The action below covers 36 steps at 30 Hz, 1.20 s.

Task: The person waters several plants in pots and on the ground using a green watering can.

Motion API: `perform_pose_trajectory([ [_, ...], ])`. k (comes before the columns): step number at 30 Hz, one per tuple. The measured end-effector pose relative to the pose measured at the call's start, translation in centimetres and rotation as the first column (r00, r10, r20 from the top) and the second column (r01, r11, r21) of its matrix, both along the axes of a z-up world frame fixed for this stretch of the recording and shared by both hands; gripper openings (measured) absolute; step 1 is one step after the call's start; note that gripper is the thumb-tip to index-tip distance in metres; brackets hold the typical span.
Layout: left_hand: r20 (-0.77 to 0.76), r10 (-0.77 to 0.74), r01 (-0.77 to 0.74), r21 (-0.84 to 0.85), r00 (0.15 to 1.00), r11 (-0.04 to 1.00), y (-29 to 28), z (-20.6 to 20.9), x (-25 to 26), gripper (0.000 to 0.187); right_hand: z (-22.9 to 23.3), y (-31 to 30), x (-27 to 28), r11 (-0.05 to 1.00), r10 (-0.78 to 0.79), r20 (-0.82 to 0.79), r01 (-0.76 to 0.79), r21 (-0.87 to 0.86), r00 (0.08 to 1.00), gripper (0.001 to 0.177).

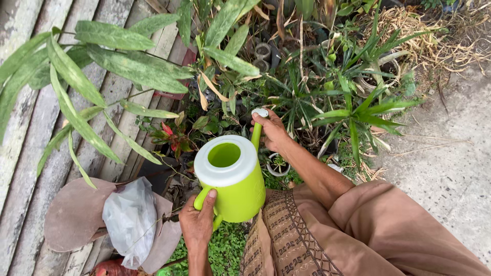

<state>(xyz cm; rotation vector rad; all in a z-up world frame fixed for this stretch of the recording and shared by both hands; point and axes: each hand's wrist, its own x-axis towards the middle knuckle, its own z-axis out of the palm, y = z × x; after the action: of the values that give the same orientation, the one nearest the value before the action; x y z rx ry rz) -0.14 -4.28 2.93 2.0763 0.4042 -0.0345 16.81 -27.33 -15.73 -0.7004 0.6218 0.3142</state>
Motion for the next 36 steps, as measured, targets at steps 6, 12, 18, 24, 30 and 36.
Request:
perform_pose_trajectory([
  [6,0.000,-0.059,0.059,0.044,0.998,0.997,-3.9,2.0,3.3,0.032,-1.5,-2.0,2.8,0.999,-0.005,0.000,0.005,0.048,1.000,0.046],
  [12,-0.040,-0.013,0.015,0.042,0.999,0.999,-2.6,0.1,3.5,0.033,-0.1,-2.7,3.4,0.999,-0.041,0.021,0.040,0.035,0.999,0.052],
  [18,-0.051,0.078,-0.080,-0.036,0.996,0.996,-0.8,-3.6,1.6,0.028,0.9,-3.1,2.3,0.998,-0.036,0.072,0.040,-0.047,0.997,0.059],
  [24,-0.088,0.110,-0.117,-0.089,0.990,0.989,1.4,-6.2,-1.6,0.023,-1.6,-1.2,-0.4,0.994,-0.066,0.192,0.082,-0.076,0.979,0.058],
  [30,-0.015,0.066,-0.068,-0.130,0.998,0.989,3.7,-8.1,-3.7,0.026,-1.7,-0.2,-2.2,0.990,-0.051,0.211,0.077,-0.115,0.976,0.062],
  [36,-0.032,0.088,-0.092,-0.174,0.996,0.981,6.0,-7.6,-6.7,0.024,-0.7,2.1,-5.1,0.995,-0.042,0.193,0.058,-0.081,0.980,0.065],
])
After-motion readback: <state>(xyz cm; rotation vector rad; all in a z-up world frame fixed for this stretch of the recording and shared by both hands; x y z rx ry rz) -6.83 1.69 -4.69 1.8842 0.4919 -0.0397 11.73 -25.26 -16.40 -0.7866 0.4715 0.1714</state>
